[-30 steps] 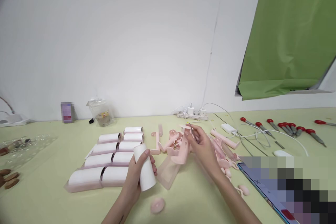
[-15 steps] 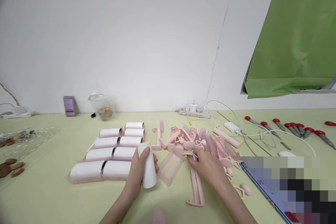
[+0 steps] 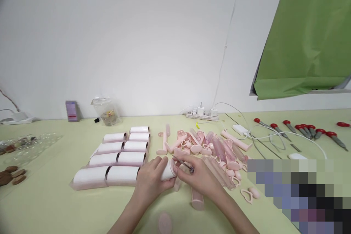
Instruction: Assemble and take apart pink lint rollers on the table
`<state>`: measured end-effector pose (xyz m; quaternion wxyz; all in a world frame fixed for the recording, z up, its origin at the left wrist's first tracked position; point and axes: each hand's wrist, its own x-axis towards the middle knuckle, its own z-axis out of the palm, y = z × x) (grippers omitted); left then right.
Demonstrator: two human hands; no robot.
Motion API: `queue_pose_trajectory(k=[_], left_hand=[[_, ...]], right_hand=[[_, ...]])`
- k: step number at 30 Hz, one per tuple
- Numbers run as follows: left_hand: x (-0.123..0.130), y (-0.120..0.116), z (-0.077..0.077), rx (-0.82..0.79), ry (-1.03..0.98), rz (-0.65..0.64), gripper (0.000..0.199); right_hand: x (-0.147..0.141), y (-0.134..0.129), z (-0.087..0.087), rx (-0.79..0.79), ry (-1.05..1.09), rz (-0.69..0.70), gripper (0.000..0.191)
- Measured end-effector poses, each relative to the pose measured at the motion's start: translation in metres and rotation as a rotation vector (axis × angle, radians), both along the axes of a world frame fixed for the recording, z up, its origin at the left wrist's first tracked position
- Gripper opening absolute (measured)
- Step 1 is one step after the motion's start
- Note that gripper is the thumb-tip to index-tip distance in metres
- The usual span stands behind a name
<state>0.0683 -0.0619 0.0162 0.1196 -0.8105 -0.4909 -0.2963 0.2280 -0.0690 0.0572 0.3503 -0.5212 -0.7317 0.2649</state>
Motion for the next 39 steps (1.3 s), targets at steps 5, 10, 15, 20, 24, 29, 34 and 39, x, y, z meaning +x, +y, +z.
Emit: queue_pose_trajectory(k=[5,10,15,20,24,29,34,39], left_hand=[[-0.002,0.0,-0.002,0.086,0.084,0.004,0.034],[-0.002,-0.002,-0.001,0.117,0.111,-0.03,0.037],[-0.002,-0.004,0.0,0.145,0.161,-0.017,0.036],[-0.001,-0.005,-0.001,0.158,0.215,-0.009,0.034],[-0.002,-0.004,0.002,0.004,0.062,0.006,0.032],[-0.004,-0.003,0.013,-0.307,-0.456,0.118,0.036],[-0.009,-0.002,0.017,-0.395,-0.951,0.074,0.029],[-0.013,0.002,0.013,-0.351,-1.219,-0.007,0.03]], right_hand=[[-0.001,-0.001,0.0,-0.009,0.007,0.044,0.028],[0.0,-0.001,0.002,-0.037,-0.038,-0.004,0.026],[-0.004,-0.002,0.003,-0.036,-0.054,-0.045,0.025],[-0.008,-0.002,-0.004,-0.043,-0.056,-0.098,0.026],[-0.003,0.005,-0.011,-0.004,0.004,-0.133,0.031],[0.007,0.011,-0.012,0.036,-0.127,-0.223,0.037],[0.004,-0.005,-0.014,0.195,-0.307,0.237,0.014],[-0.017,-0.027,-0.035,0.153,-0.653,0.588,0.037]])
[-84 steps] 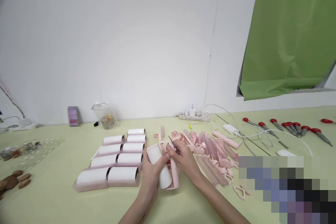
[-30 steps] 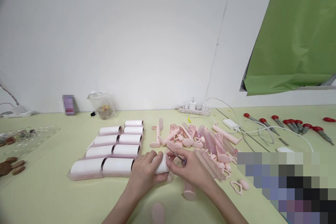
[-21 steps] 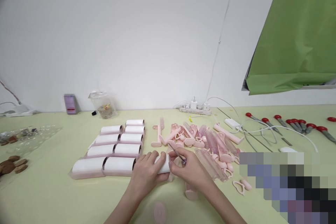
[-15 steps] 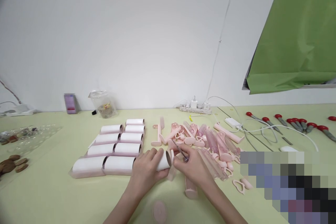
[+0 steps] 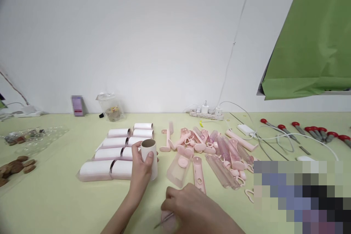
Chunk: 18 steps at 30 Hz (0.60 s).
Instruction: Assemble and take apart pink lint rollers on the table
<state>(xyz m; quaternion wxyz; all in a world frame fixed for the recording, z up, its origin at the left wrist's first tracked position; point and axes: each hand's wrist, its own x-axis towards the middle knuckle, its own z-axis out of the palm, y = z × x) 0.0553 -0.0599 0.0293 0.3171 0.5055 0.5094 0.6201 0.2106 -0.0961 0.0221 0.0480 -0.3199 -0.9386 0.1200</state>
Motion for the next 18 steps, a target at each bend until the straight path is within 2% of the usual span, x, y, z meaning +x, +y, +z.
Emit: queue_pose_trajectory(k=[3,6,7,9,11,12,14,16,18], left_hand=[[0.0,0.0,-0.001,-0.004,-0.033,-0.011,0.03],[0.0,0.0,-0.001,-0.029,-0.067,-0.013,0.032],[0.0,0.001,-0.001,-0.039,-0.087,-0.01,0.034],[0.0,0.003,-0.001,-0.052,-0.139,-0.036,0.037],[0.002,0.005,-0.001,-0.076,-0.214,-0.128,0.04],[0.003,0.006,0.0,-0.102,-0.262,-0.187,0.04],[0.005,0.008,0.001,-0.185,-0.348,-0.264,0.038],[0.006,0.009,0.001,-0.239,-0.368,-0.274,0.036],[0.008,0.009,-0.001,-0.227,-0.318,-0.266,0.036]], right_hand=[[-0.007,-0.007,-0.004,-0.015,-0.097,0.014,0.028],[-0.002,-0.005,0.007,-0.088,0.08,-0.005,0.024],[0.002,-0.001,0.012,-0.091,0.177,-0.055,0.023],[0.011,0.009,0.022,-0.028,0.326,-0.244,0.021],[0.019,0.021,0.028,0.074,0.308,-0.449,0.02],[0.021,0.026,0.029,0.098,0.251,-0.508,0.021],[0.024,0.032,0.03,0.069,0.155,-0.519,0.023],[0.024,0.034,0.029,0.005,0.15,-0.488,0.028],[0.022,0.032,0.028,-0.022,0.181,-0.487,0.031]])
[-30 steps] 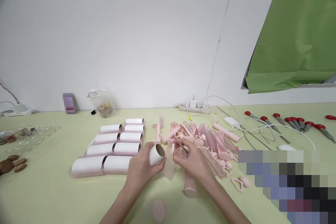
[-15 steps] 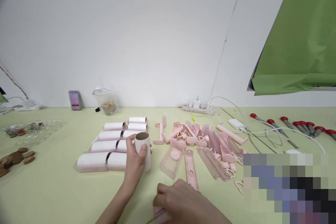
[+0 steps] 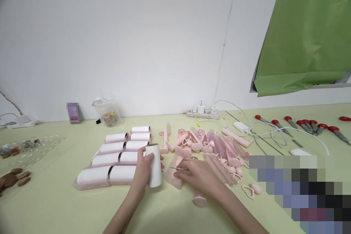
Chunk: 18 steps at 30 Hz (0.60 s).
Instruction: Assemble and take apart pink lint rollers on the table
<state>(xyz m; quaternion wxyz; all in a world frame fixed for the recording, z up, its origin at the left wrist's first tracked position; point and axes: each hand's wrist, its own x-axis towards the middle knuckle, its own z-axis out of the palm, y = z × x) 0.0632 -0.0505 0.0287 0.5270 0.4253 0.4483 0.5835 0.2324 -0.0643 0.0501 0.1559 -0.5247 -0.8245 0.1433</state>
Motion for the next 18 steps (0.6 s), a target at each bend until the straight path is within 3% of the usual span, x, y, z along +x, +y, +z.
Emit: queue_pose_trajectory(k=[5,8,11,14,18], left_hand=[[0.002,0.002,-0.006,0.073,0.097,-0.027,0.035],[0.005,0.004,0.002,0.123,0.222,-0.009,0.034],[0.016,0.007,0.018,0.191,0.554,0.029,0.038],[0.034,0.009,0.029,0.159,0.977,-0.028,0.042],[0.057,0.01,0.023,0.126,1.329,-0.047,0.036]], right_hand=[[-0.003,-0.004,-0.006,0.018,0.006,0.092,0.035],[0.005,-0.001,-0.005,0.076,0.227,0.074,0.028],[0.021,0.005,0.003,0.268,0.494,-0.113,0.027],[0.035,0.009,0.01,0.453,0.592,-0.268,0.026],[0.04,0.008,0.006,0.467,0.528,-0.178,0.022]])
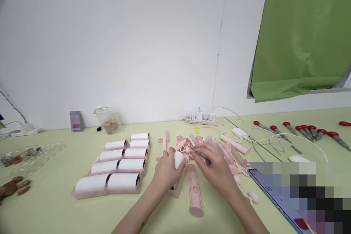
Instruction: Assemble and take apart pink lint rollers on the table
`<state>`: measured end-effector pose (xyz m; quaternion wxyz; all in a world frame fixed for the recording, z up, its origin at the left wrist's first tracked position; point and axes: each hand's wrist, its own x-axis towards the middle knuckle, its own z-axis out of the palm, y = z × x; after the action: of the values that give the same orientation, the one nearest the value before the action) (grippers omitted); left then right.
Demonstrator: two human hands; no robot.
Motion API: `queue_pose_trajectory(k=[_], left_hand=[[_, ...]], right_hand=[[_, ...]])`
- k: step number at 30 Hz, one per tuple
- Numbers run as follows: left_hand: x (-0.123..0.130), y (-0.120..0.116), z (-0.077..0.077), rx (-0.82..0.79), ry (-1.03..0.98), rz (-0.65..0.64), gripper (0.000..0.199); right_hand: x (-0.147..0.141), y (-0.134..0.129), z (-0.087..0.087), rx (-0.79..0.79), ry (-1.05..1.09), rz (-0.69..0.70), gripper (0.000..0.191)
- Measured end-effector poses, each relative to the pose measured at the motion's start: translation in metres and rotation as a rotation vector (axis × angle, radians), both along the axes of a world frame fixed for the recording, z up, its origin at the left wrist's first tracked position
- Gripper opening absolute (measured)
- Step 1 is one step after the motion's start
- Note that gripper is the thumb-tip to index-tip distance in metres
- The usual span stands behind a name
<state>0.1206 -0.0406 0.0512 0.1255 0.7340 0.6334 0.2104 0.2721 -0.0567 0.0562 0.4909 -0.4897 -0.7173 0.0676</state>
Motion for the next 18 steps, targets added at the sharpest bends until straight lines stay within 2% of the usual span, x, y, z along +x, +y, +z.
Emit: queue_pose_trajectory(k=[4,9,13,16,18], left_hand=[[0.009,0.002,-0.007,0.068,0.11,0.054,0.033],[0.011,0.006,-0.006,0.032,0.092,0.013,0.038],[0.016,0.006,-0.022,0.081,0.115,0.008,0.043],[0.014,0.0,-0.033,0.067,0.055,-0.011,0.051],[0.005,-0.005,-0.027,0.036,-0.029,-0.056,0.049]], right_hand=[[-0.002,-0.002,-0.01,-0.017,-0.092,0.123,0.018],[-0.003,-0.002,-0.011,-0.033,-0.135,0.156,0.016],[-0.007,-0.005,-0.008,-0.032,-0.134,0.204,0.016],[-0.007,-0.006,-0.007,-0.031,-0.138,0.222,0.017],[-0.005,-0.007,-0.008,-0.027,-0.136,0.203,0.017]])
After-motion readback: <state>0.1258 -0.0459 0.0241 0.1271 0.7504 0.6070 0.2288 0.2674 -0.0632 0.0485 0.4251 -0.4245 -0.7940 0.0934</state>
